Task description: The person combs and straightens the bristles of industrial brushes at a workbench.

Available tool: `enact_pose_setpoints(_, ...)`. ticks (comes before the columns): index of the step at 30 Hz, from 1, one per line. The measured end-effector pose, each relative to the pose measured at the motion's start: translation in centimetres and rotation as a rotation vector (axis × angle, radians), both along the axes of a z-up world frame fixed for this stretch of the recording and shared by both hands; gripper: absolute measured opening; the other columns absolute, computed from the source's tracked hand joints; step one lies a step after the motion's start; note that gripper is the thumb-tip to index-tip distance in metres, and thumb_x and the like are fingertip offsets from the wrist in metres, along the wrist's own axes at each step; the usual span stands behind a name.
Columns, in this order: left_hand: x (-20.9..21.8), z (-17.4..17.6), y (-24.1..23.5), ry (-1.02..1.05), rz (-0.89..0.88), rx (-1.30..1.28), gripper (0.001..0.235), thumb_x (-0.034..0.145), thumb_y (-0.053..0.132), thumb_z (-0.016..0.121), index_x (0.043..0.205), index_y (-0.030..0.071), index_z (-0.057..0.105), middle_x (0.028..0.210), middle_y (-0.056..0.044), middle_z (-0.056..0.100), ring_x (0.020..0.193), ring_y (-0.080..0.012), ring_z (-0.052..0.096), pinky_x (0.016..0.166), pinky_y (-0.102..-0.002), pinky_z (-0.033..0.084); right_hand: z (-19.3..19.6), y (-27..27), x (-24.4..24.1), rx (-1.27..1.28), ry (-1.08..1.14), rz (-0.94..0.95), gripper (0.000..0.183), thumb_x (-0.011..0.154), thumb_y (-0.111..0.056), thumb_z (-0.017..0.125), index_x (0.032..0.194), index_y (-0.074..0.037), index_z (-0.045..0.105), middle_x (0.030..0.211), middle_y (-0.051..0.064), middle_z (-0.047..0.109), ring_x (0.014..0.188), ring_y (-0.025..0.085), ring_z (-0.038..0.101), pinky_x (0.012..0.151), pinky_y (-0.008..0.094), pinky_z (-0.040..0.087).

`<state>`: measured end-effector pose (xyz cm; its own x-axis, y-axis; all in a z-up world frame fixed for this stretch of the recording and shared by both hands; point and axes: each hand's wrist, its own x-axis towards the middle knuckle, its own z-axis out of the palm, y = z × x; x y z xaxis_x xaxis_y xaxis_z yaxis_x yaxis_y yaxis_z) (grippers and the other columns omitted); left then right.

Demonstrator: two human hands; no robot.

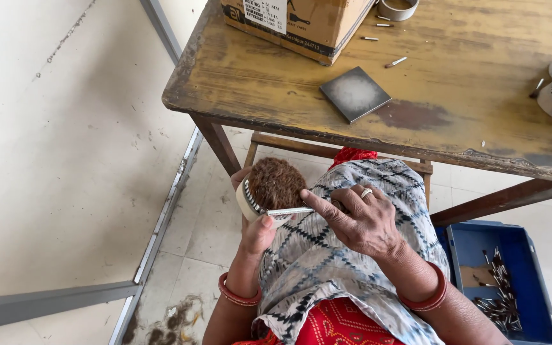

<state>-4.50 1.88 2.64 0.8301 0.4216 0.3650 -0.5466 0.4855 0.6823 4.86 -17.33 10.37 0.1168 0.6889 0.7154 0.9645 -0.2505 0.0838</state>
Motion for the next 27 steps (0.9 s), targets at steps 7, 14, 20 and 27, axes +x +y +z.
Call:
enact_pose_setpoints(7,0.1,0.5,-0.2,-0.096,0.035,0.010,0.102,0.077,0.044,0.093,0.147,0.015,0.024,0.142,-0.014,0.049,0.132,-0.0288,0.057,0.108,-0.045,0.058,0.8,0.8,0.2,0.002,0.127,0.045,0.061,0.084,-0.013,0.075,0.142,-0.024,0.064,0.087,-0.002,0.060,0.070,0.016,0.058,0.065,0.034,0.049)
enact_pose_setpoints(14,-0.8,-1.4,-2.6,-0.231,-0.063,0.152,0.097,0.081,0.051,0.089,0.152,0.013,0.034,0.145,-0.010,0.048,0.137,-0.0250,0.055,0.112,-0.046,0.058,0.0,0.6,3.4,0.258,0.739,-0.108,0.044,0.104,-0.006,0.066,0.147,-0.013,0.060,0.089,0.005,0.070,0.064,0.012,0.059,0.053,0.028,0.050)
enact_pose_setpoints(20,0.6,-2.2,0.5,-0.033,-0.053,-0.048,0.089,0.086,0.037,0.088,0.149,0.015,0.029,0.134,-0.018,0.055,0.104,-0.0285,0.068,0.069,-0.037,0.063,-0.8,-0.2,1.7,0.269,0.529,-0.094,0.046,0.101,-0.005,0.069,0.146,-0.012,0.062,0.086,0.006,0.066,0.066,0.014,0.059,0.059,0.032,0.048)
enact_pose_setpoints(27,-0.4,-3.6,1.4,0.015,-0.050,-0.085,0.098,0.084,0.039,0.089,0.153,0.011,0.025,0.127,-0.018,0.060,0.098,-0.0292,0.071,0.066,-0.038,0.061,-0.1,1.0,-0.4,0.012,0.081,0.051,0.061,0.086,-0.015,0.073,0.146,-0.022,0.060,0.090,-0.001,0.062,0.072,0.015,0.059,0.064,0.034,0.049)
